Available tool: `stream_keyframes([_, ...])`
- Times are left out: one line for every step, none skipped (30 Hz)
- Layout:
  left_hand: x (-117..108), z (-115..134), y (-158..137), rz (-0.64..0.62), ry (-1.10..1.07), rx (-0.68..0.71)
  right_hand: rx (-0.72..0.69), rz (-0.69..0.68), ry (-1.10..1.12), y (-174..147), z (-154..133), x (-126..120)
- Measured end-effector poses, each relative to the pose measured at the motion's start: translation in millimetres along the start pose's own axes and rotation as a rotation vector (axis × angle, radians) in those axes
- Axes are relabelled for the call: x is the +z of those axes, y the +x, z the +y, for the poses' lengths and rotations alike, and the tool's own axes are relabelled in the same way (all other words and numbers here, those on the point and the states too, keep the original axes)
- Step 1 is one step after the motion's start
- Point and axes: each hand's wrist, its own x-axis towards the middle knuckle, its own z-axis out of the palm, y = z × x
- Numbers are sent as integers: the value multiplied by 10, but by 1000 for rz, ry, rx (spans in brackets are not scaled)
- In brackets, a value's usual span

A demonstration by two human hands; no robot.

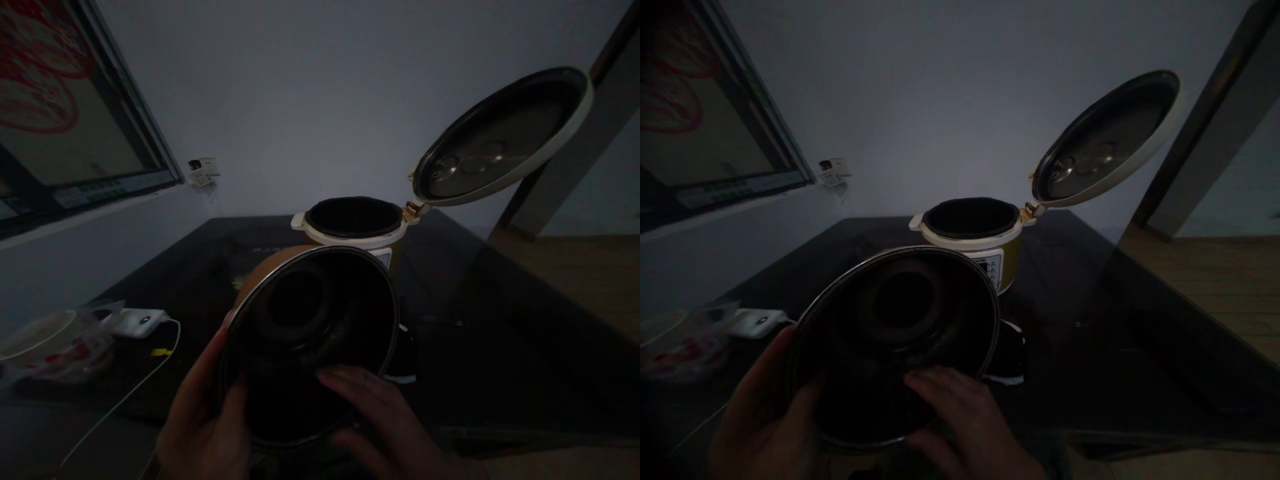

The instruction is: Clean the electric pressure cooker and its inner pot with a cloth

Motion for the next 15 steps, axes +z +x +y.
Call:
stream_keyframes([38, 55, -18, -15, -46, 14, -48, -77, -60, -23, -19, 8])
stream_keyframes([79, 119, -39, -35, -97, 41, -84, -136, -124, -44, -35, 25])
stream_keyframes([123, 190, -61, -75, -145, 91, -102, -171, -187, -62, -47, 45])
stream_keyframes([167, 269, -85, -126, -190, 157, -102, -181, -247, -77, -59, 63])
stream_keyframes([212, 352, -108, -187, -232, 230, -88, -177, -303, -86, -70, 73])
stream_keyframes([258, 438, -130, -259, -275, 311, -68, -155, -352, -90, -83, 75])
stream_keyframes([305, 523, -150, -335, -318, 395, -50, -127, -394, -89, -97, 66])
stream_keyframes([354, 604, -169, -415, -356, 469, -41, -84, -433, -82, -113, 50])
stream_keyframes([404, 679, -188, -490, -390, 537, -37, -33, -468, -72, -129, 27])
stream_keyframes([454, 746, -209, -552, -421, 595, -31, 20, -497, -61, -143, 3])
stream_keyframes([504, 805, -231, -606, -448, 641, -23, 74, -518, -52, -155, -21])
stream_keyframes([552, 857, -255, -643, -473, 679, -12, 120, -527, -48, -164, -42])
stream_keyframes([596, 903, -281, -674, -496, 711, 4, 155, -523, -52, -169, -58])
stream_keyframes([635, 947, -309, -704, -514, 740, 22, 187, -509, -65, -169, -70])
stream_keyframes([669, 992, -337, -736, -526, 768, 46, 211, -491, -88, -164, -77])
